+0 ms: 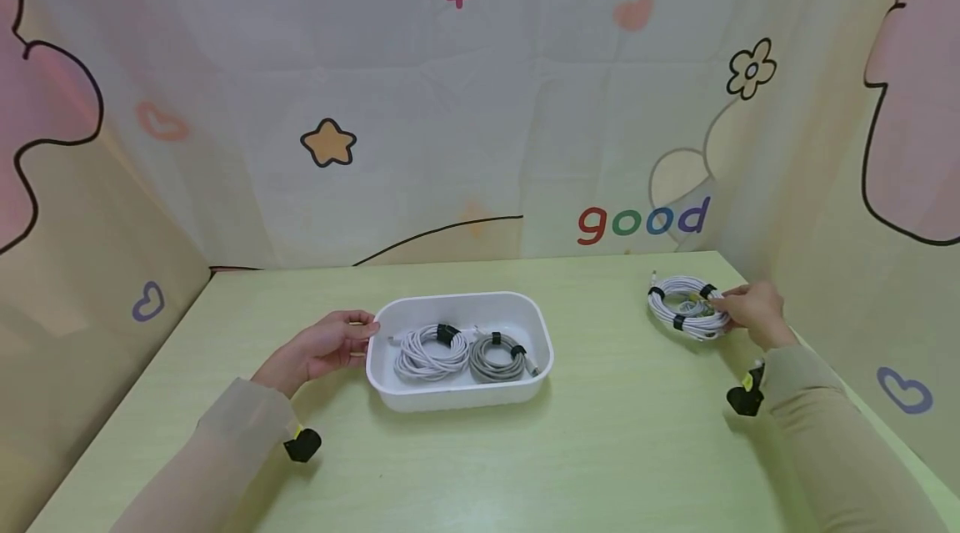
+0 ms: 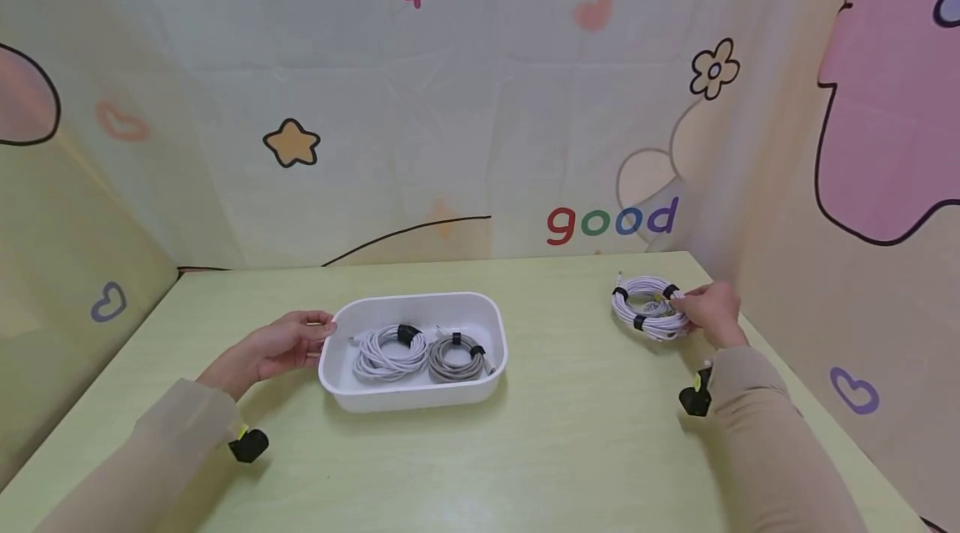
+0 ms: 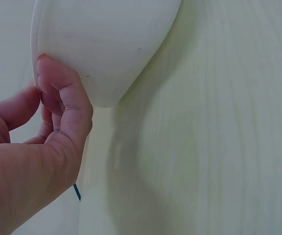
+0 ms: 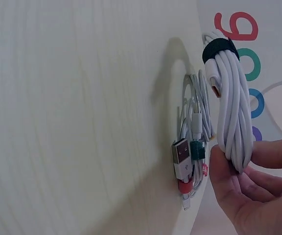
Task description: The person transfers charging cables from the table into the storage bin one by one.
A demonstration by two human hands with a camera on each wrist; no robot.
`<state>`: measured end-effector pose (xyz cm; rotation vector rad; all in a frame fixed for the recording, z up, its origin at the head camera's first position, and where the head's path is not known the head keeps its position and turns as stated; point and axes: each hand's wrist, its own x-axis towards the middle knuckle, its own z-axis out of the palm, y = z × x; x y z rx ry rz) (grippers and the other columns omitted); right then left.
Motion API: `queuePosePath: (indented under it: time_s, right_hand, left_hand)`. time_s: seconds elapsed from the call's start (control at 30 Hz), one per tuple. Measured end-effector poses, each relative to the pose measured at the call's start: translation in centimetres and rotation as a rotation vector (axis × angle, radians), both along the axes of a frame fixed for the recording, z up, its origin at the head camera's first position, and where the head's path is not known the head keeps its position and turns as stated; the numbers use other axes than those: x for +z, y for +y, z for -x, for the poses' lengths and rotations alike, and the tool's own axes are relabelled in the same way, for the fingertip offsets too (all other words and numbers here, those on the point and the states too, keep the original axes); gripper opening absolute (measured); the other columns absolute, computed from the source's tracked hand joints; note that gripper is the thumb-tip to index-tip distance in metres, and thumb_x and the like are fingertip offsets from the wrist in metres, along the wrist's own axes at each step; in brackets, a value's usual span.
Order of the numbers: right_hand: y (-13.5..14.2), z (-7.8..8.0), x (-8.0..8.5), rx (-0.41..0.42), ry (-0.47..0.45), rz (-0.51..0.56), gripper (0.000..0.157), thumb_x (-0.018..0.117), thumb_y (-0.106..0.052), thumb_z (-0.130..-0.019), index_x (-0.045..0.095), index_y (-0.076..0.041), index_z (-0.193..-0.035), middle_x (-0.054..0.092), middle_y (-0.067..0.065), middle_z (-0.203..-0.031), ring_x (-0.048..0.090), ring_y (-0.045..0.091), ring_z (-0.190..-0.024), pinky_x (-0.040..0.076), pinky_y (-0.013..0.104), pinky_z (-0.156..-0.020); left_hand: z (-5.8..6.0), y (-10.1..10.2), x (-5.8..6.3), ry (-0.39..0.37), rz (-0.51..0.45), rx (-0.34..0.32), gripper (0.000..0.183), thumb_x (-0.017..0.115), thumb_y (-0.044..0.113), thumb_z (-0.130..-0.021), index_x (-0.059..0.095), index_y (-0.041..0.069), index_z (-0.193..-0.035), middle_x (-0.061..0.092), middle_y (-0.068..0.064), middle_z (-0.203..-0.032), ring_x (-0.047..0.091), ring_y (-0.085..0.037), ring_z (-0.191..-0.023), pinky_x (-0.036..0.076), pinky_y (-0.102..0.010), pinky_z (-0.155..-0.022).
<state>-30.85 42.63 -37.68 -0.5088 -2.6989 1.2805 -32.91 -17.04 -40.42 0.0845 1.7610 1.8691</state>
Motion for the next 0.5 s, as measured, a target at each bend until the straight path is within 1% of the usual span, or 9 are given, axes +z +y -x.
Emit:
queuePosePath:
  time_s: [0.13, 0.2, 0.5]
  right_hand:
    - [-0.17, 0.19, -0.04, 0.003, -0.015, -0.004, 0.047, 0.062, -0.015, -0.081, 0.049, 0.018, -0.111, 0.055, 0.005, -0.074, 0.055, 0.01, -0.057, 0.052, 0.03, -0.059]
    - [-0.29, 0.34, -0.07, -0.001, -0.024, -0.003, 0.047, 0.062, -0.016, -0.081, 0.049, 0.017, -0.112, 0.055, 0.005, -0.074, 0.055, 0.011, -0.058, 0.052, 0.031, -0.06]
    - [-0.94, 0.75, -0.14, 0.009, -0.039, 0.01, 0.047, 0.062, -0.017, -0.081, 0.051, 0.016, -0.112, 0.054, 0.001, -0.069, 0.052, 0.011, -0.058, 0.048, 0.031, -0.056]
  left_hand:
    - [0.15, 0.0, -0.11, 0.001, 0.004, 0.009, 0.021, 0.053, 0.012, -0.09, 0.041, 0.005, -0.106, 0.056, -0.002, -0.086, 0.056, -0.013, -0.074, 0.051, -0.029, -0.069]
    - [0.24, -0.08, -0.19, 0.008, -0.002, -0.001, 0.021, 0.052, 0.012, -0.091, 0.041, 0.005, -0.106, 0.056, -0.002, -0.086, 0.056, -0.013, -0.074, 0.051, -0.029, -0.069]
    - [0.25, -0.11, -0.34, 0.02, -0.008, -0.014, 0.019, 0.053, 0.013, -0.09, 0.042, 0.005, -0.104, 0.056, -0.001, -0.085, 0.057, -0.013, -0.074, 0.051, -0.029, -0.07]
